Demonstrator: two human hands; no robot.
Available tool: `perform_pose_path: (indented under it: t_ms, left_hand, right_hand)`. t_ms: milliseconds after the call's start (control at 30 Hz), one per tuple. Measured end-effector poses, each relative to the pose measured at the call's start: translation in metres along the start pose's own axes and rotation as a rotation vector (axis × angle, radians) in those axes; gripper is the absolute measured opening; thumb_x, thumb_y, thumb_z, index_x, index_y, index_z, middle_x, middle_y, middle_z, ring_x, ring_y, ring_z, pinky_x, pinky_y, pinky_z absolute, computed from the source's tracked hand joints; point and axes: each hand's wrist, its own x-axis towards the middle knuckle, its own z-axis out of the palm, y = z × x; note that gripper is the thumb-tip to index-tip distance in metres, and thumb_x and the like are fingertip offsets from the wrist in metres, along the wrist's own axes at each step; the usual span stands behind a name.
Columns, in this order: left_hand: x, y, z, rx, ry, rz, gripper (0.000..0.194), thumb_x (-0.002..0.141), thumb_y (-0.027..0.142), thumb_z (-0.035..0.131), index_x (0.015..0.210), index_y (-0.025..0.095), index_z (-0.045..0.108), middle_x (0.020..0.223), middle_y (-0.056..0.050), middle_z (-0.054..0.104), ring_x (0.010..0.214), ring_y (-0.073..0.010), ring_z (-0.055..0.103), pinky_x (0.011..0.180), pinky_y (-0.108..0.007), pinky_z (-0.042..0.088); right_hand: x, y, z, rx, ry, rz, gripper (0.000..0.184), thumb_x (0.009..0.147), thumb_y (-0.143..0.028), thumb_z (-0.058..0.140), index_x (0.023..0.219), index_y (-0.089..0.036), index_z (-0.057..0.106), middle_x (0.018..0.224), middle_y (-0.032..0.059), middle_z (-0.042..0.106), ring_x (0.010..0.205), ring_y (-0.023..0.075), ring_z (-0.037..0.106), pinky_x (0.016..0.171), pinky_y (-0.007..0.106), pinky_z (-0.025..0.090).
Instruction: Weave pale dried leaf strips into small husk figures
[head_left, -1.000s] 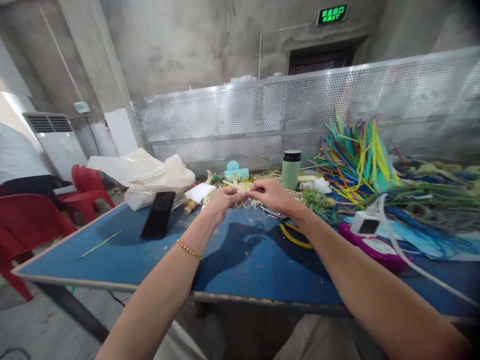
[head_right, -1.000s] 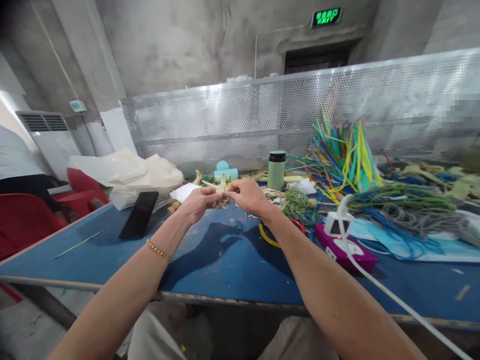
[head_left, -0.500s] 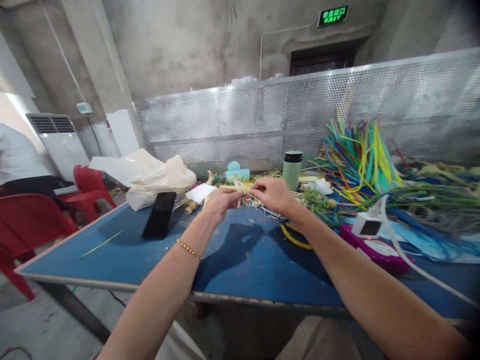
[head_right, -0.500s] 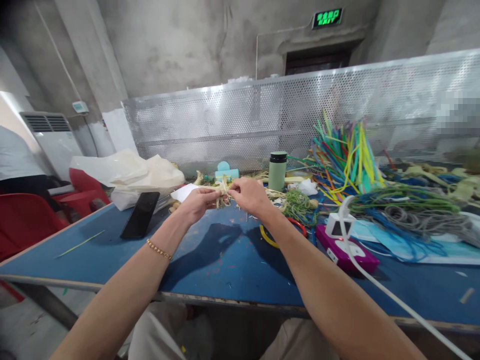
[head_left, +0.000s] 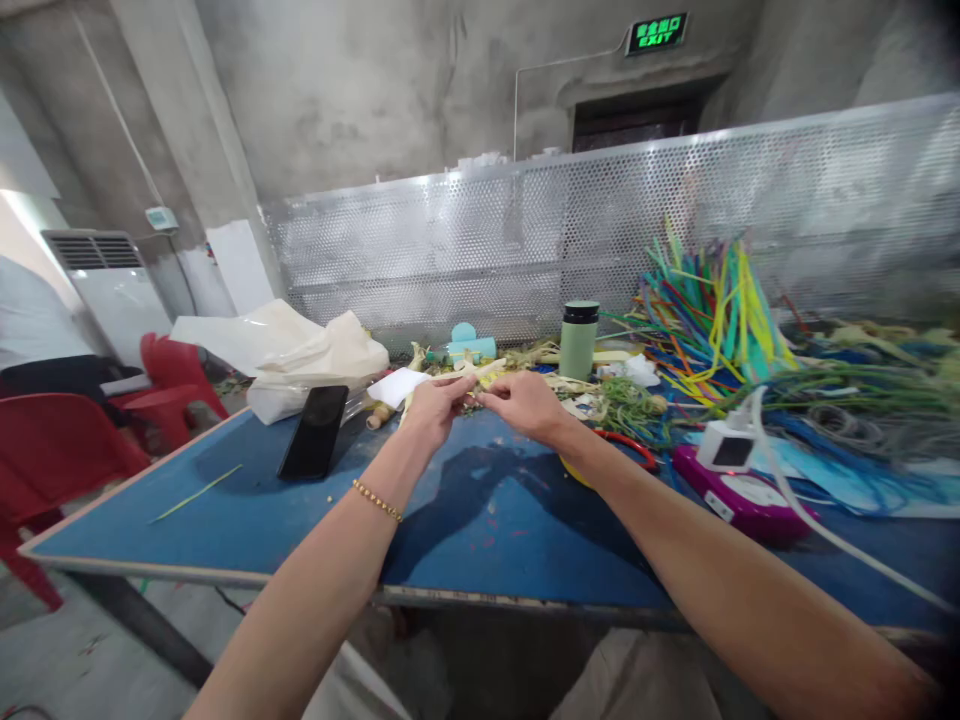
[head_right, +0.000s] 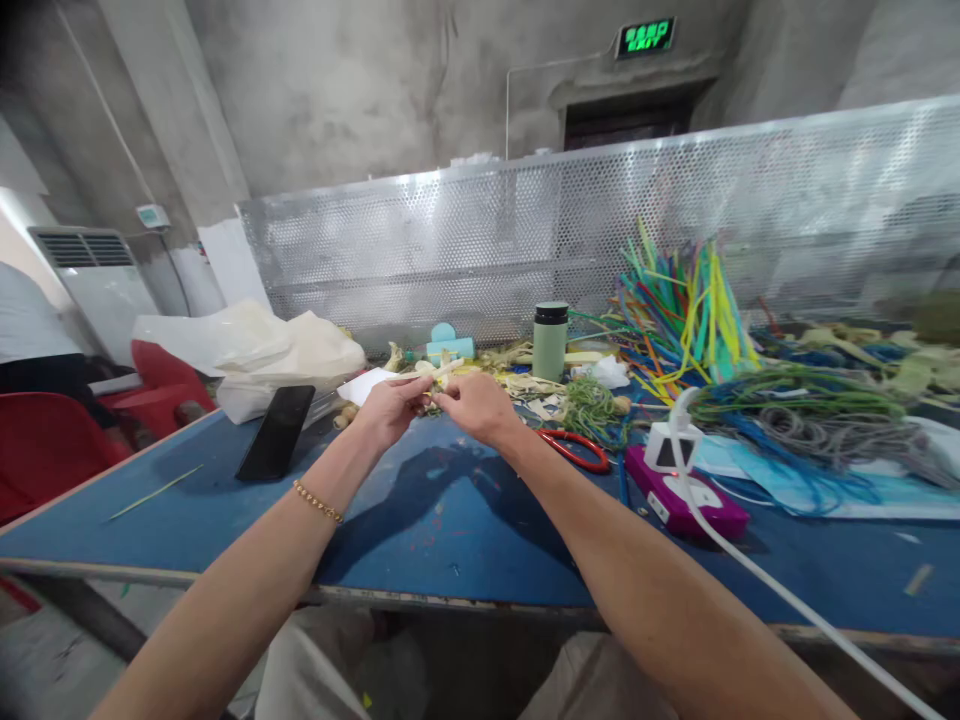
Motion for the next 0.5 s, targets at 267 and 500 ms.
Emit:
perform_pose_path:
  t_ms: [267,500]
  left_hand:
    - [-0.0018,-0.0022,0.0014,0.073,-0.094,0.017,0.030,0.048,0.028,0.088,0.064,0.010,0.071,0.053,-0.001,0.058,0.049,-0.0083,0.046,0.050,-0.026,0.027]
    - [-0.0012,-0.0029,0.0007,0.114,-0.078,0.080,0.029,0.049,0.032,0.086,0.060,0.010,0.069,0.050,-0.001,0.056,0.048,-0.0083,0.045,0.050,-0.025,0.027]
  right_hand:
    - [-0.0010,-0.0043,-0.0027,0.232,-0.034,0.037,0.029,0.075,-0.029,0.056,0.049,-0.016,0.056,0.047,-0.0030,0.043,0.050,0.0095,0.036,0.052,0.025,0.024]
    - [-0.0014,-0.0040,-0.0020,0.342,-0.021,0.087,0.019,0.070,-0.025,0.054,0.054,-0.016,0.057,0.049,-0.0028,0.049,0.052,0.0104,0.042,0.052,0.024,0.028]
